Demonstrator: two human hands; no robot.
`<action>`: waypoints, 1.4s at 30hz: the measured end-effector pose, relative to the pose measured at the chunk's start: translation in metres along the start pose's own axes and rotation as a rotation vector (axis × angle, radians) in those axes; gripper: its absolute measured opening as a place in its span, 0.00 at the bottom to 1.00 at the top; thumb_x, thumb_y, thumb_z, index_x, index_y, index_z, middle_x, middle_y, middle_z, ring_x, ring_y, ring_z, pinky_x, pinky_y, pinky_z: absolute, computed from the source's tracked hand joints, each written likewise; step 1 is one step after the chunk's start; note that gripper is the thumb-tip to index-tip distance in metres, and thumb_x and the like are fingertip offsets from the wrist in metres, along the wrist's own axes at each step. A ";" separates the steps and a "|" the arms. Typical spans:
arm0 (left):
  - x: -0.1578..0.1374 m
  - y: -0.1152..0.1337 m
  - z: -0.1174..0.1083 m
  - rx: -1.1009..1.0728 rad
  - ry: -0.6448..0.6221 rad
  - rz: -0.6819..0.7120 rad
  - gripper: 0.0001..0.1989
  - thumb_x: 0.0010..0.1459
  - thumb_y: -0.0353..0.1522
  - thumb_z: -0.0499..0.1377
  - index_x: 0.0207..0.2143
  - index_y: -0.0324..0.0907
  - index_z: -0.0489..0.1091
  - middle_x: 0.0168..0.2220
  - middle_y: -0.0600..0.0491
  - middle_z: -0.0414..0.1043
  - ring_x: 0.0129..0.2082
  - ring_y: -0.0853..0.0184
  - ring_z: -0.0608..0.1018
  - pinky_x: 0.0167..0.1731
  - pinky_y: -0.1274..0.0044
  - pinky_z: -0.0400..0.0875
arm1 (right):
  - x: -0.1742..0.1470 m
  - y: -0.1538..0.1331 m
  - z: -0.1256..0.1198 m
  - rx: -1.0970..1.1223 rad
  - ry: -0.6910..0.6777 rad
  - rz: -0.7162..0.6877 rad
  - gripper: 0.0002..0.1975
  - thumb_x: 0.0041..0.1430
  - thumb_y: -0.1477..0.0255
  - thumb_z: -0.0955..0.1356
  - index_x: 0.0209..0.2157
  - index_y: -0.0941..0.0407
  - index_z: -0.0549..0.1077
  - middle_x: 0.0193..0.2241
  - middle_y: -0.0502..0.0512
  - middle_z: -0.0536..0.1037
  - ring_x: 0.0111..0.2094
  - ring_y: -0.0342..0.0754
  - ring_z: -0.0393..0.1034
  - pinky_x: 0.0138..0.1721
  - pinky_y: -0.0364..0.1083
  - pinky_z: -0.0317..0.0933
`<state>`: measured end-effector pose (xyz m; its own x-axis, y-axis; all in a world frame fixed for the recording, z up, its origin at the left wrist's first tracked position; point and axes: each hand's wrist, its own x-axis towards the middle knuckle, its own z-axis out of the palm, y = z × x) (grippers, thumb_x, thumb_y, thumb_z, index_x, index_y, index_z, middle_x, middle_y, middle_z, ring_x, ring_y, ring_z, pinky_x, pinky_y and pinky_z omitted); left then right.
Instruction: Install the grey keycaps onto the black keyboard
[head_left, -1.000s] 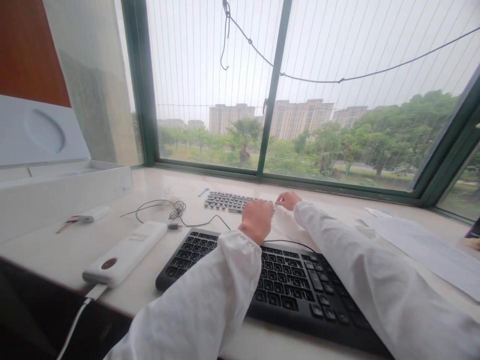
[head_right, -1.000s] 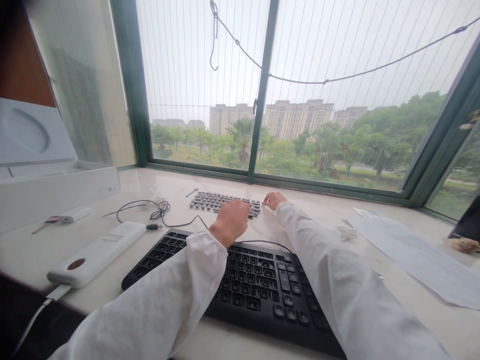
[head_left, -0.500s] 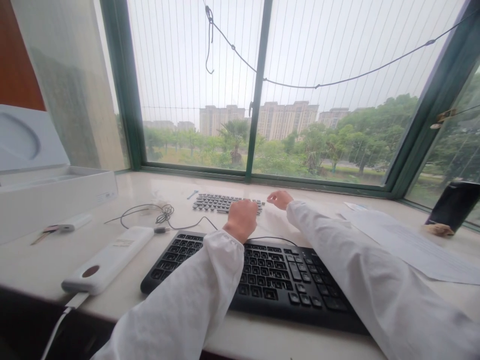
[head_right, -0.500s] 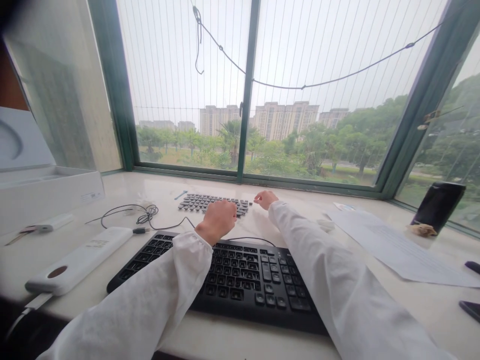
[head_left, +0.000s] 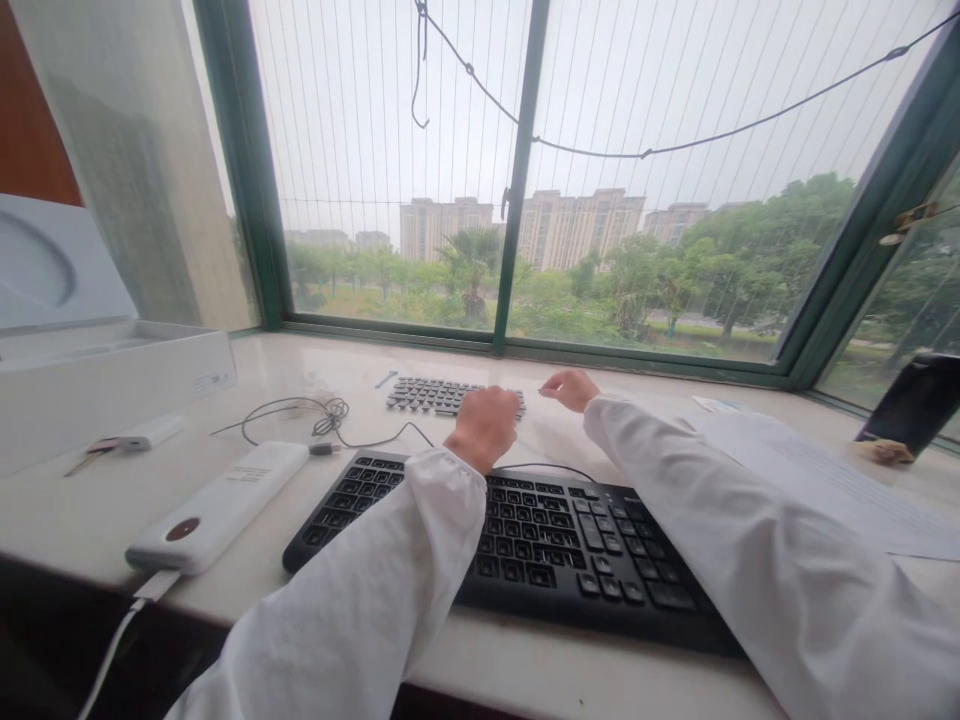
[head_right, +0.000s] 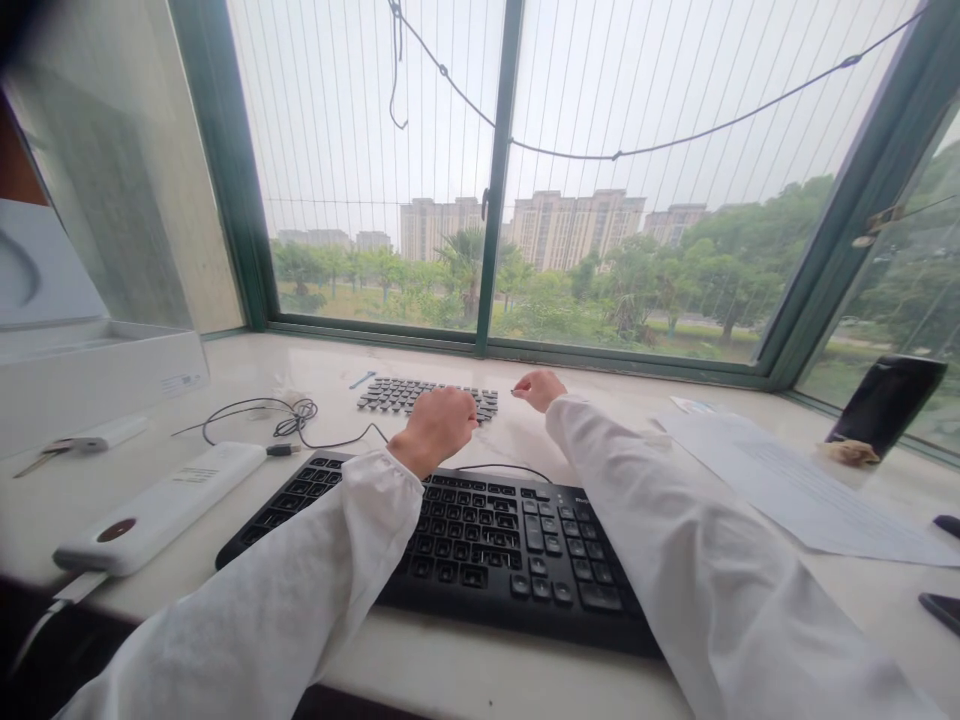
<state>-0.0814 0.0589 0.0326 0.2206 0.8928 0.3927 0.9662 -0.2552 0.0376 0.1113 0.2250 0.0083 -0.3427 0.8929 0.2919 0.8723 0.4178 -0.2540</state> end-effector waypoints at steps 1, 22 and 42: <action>0.000 0.000 0.000 -0.020 -0.001 0.014 0.10 0.56 0.31 0.58 0.38 0.39 0.77 0.34 0.42 0.77 0.39 0.56 0.79 0.39 0.69 0.72 | -0.011 -0.001 -0.008 0.019 0.018 -0.018 0.10 0.57 0.65 0.69 0.37 0.56 0.79 0.35 0.54 0.80 0.38 0.48 0.73 0.44 0.46 0.64; -0.007 0.022 0.012 -0.572 0.075 0.544 0.07 0.54 0.39 0.64 0.35 0.49 0.79 0.31 0.57 0.80 0.31 0.70 0.79 0.37 0.78 0.66 | -0.178 -0.039 -0.062 0.065 0.185 -0.419 0.05 0.55 0.65 0.73 0.30 0.50 0.81 0.27 0.48 0.80 0.27 0.41 0.70 0.42 0.46 0.53; -0.008 0.020 0.004 -0.631 -0.346 0.401 0.14 0.52 0.44 0.62 0.31 0.43 0.80 0.25 0.55 0.78 0.24 0.73 0.72 0.28 0.80 0.62 | -0.180 -0.034 -0.047 0.427 -0.161 -0.287 0.12 0.55 0.62 0.70 0.36 0.54 0.82 0.29 0.52 0.80 0.29 0.43 0.65 0.33 0.43 0.59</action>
<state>-0.0639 0.0480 0.0265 0.6615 0.7270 0.1842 0.5712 -0.6475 0.5045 0.1596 0.0421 0.0072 -0.6249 0.7333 0.2680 0.5279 0.6498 -0.5469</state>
